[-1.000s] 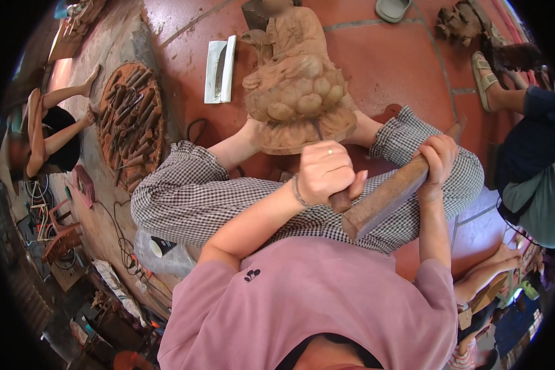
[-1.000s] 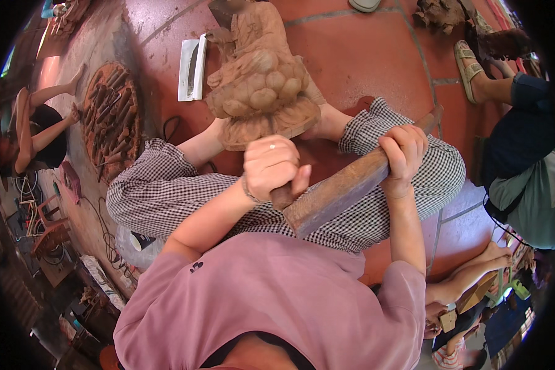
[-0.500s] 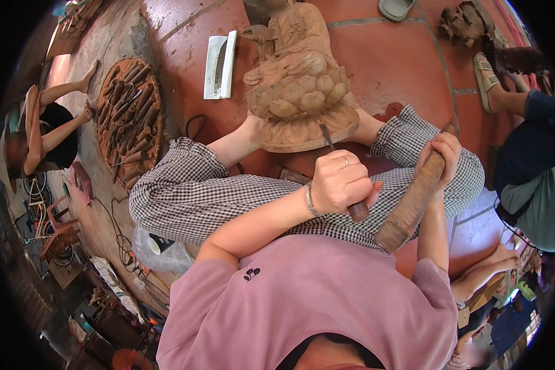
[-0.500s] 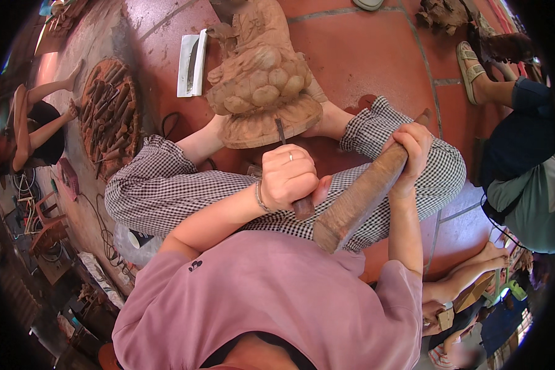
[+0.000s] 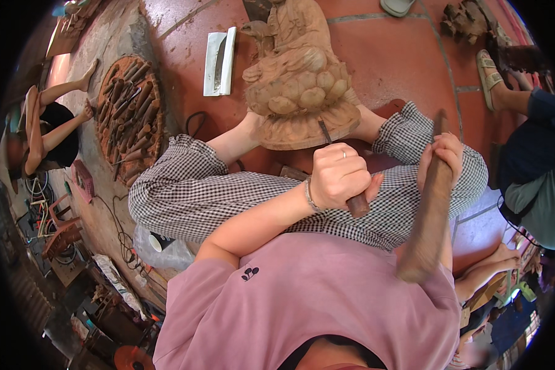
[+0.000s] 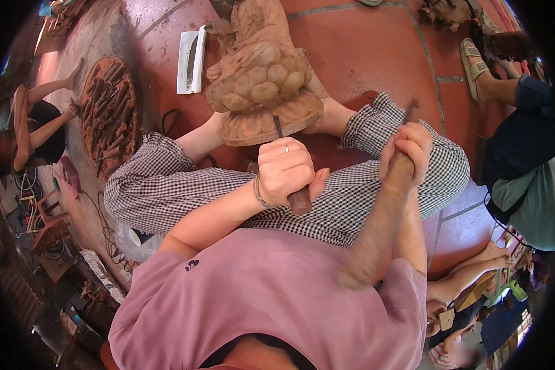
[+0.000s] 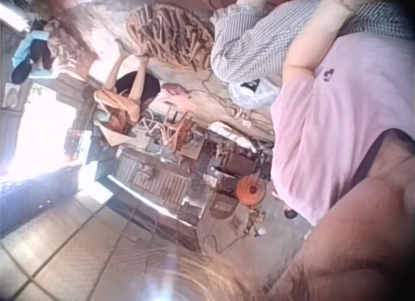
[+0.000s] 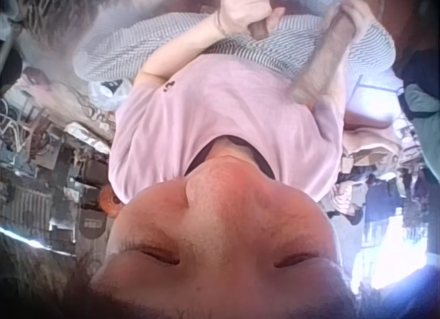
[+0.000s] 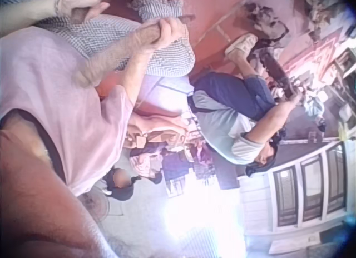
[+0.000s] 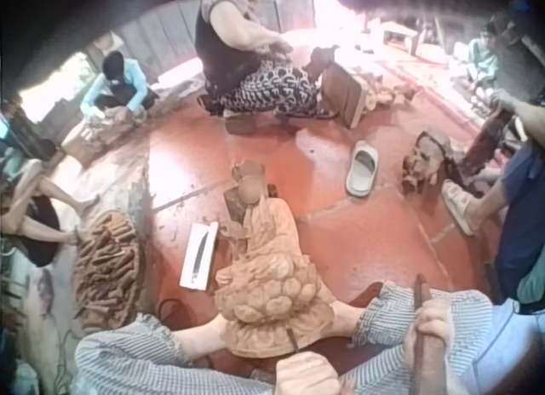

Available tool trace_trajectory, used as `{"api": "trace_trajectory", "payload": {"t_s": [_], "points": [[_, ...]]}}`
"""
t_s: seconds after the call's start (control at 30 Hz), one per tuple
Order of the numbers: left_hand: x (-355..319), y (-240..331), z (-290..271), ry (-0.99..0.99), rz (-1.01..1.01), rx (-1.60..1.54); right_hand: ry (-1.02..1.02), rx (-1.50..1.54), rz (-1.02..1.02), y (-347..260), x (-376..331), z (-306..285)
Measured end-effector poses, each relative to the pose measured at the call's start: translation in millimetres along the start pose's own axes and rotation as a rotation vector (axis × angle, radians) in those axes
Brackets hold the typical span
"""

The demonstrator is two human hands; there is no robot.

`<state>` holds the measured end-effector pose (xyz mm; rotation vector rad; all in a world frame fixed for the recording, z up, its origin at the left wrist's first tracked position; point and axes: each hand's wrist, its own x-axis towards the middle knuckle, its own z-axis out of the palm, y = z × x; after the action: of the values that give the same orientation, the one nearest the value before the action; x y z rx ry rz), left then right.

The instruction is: The person sits on the floor and carves a wooden sculpture using a chisel and mallet. They repeatedly strike the chisel to shape the wood and occasionally pause to wipe away debris.

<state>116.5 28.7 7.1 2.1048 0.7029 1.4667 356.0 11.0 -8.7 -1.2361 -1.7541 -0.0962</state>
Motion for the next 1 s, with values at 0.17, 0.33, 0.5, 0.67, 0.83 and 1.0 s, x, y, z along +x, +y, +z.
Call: {"api": "trace_trajectory", "payload": {"t_s": [0.17,0.33,0.5,0.67,0.83,1.0], "points": [[-3,-4,-3,-0.04,0.024,0.006,-0.066,-0.076,-0.073,-3,10,-5],[-4,-3,-1,-0.008,0.038,-0.008,0.118,0.053,-0.107,11,-3,17],[-8,-4,-5,-0.07,0.062,0.002,-0.075,-0.072,-0.035,-1,10,0],[-9,7,1,-0.017,0.079,-0.024,-0.001,0.004,0.045,2,1,4],[-6,2,6,0.037,0.043,0.022,-0.019,-0.016,0.046,2,2,1],[5,4,0,0.01,-0.038,0.036,-0.012,-0.012,-0.041,2,3,0]]}}
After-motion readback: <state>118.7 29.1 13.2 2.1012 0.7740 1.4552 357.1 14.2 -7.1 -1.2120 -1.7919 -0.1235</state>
